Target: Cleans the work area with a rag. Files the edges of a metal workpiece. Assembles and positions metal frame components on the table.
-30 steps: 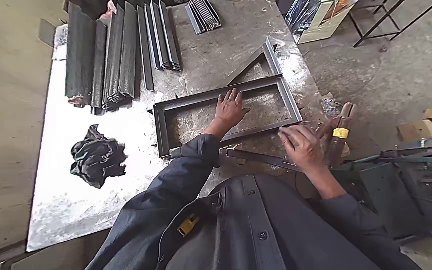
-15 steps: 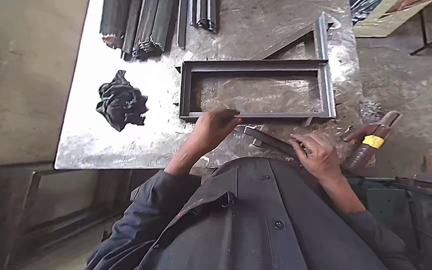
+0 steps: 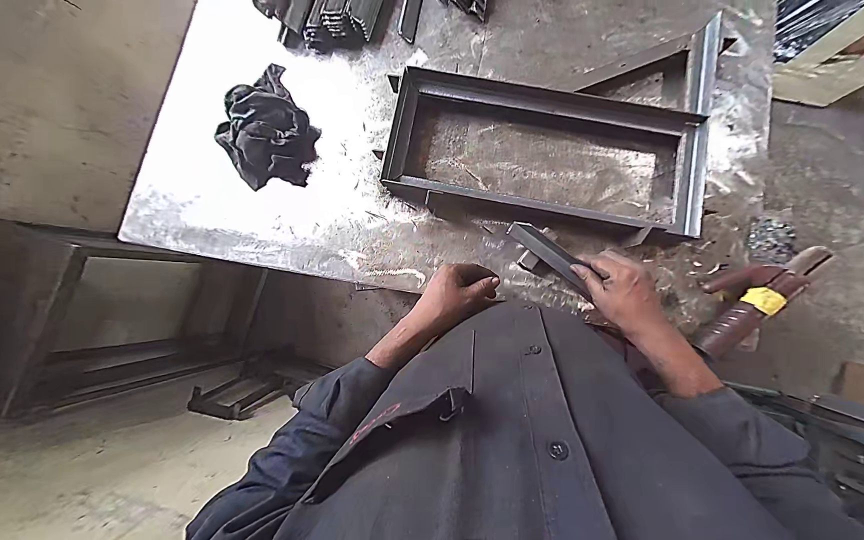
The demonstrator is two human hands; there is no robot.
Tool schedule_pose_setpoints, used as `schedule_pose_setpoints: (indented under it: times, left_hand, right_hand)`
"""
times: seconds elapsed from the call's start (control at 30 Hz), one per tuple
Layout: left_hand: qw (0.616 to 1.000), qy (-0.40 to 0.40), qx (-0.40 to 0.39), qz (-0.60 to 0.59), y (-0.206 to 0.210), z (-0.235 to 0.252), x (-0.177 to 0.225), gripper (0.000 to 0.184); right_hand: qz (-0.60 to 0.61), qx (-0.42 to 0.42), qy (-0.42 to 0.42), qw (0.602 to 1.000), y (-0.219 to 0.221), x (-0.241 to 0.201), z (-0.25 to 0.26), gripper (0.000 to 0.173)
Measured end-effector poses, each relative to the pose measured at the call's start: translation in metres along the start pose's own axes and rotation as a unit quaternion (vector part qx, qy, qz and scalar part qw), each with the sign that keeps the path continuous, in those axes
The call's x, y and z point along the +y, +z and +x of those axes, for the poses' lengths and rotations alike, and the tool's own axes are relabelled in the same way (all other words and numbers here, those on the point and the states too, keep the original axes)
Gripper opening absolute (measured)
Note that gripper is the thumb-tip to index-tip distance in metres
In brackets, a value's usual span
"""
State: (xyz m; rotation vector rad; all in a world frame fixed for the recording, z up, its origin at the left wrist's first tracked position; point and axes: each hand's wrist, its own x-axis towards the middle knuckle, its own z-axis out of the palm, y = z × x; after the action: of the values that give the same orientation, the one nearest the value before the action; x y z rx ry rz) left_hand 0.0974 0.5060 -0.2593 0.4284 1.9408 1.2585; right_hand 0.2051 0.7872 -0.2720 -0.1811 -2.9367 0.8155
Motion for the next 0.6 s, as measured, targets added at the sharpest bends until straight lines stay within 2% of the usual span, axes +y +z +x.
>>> schedule_pose_setpoints:
  times: [0.1, 0.17, 0.23, 0.33, 0.4, 0.47, 0.53, 0.6]
  left_hand:
    - [0.997, 0.018, -0.012, -0.069, 0.010, 0.007, 0.015, 0.033]
    - [0.991, 0.064, 0.004, -0.119, 0.020, 0.021, 0.033, 0.043]
    - [0.983, 0.113, 0.071, -0.129, 0.027, 0.036, 0.057, 0.041]
    - [0.972, 0.124, 0.188, -0.066, 0.020, 0.061, 0.091, 0.036]
    - [0.971, 0.095, 0.218, -0.006, 0.003, 0.086, 0.108, 0.034]
    - [0.975, 0.018, 0.216, 0.053, -0.016, 0.113, 0.120, 0.034]
    - [0.972, -0.072, 0.203, 0.092, -0.036, 0.143, 0.118, 0.031]
    - [0.964, -0.119, 0.207, 0.117, -0.048, 0.166, 0.109, 0.027]
  right_hand:
    - [0.104, 0.042, -0.013, 0.994, -0.015, -0.028, 0.025, 0.023]
    - [0.190, 0.027, 0.024, 0.981, -0.030, -0.056, 0.043, 0.021]
    - [0.256, 0.010, 0.043, 0.966, -0.035, -0.080, 0.055, 0.022]
    - [0.252, 0.014, 0.020, 0.967, -0.027, -0.084, 0.057, 0.033]
    - [0.237, 0.028, 0.025, 0.971, -0.023, -0.066, 0.045, 0.039]
    - [0.246, 0.024, 0.053, 0.968, -0.025, -0.041, 0.022, 0.039]
    - [0.263, 0.021, 0.090, 0.960, -0.026, -0.018, -0.004, 0.033]
    - [0.268, 0.022, 0.124, 0.955, -0.026, -0.001, -0.029, 0.030]
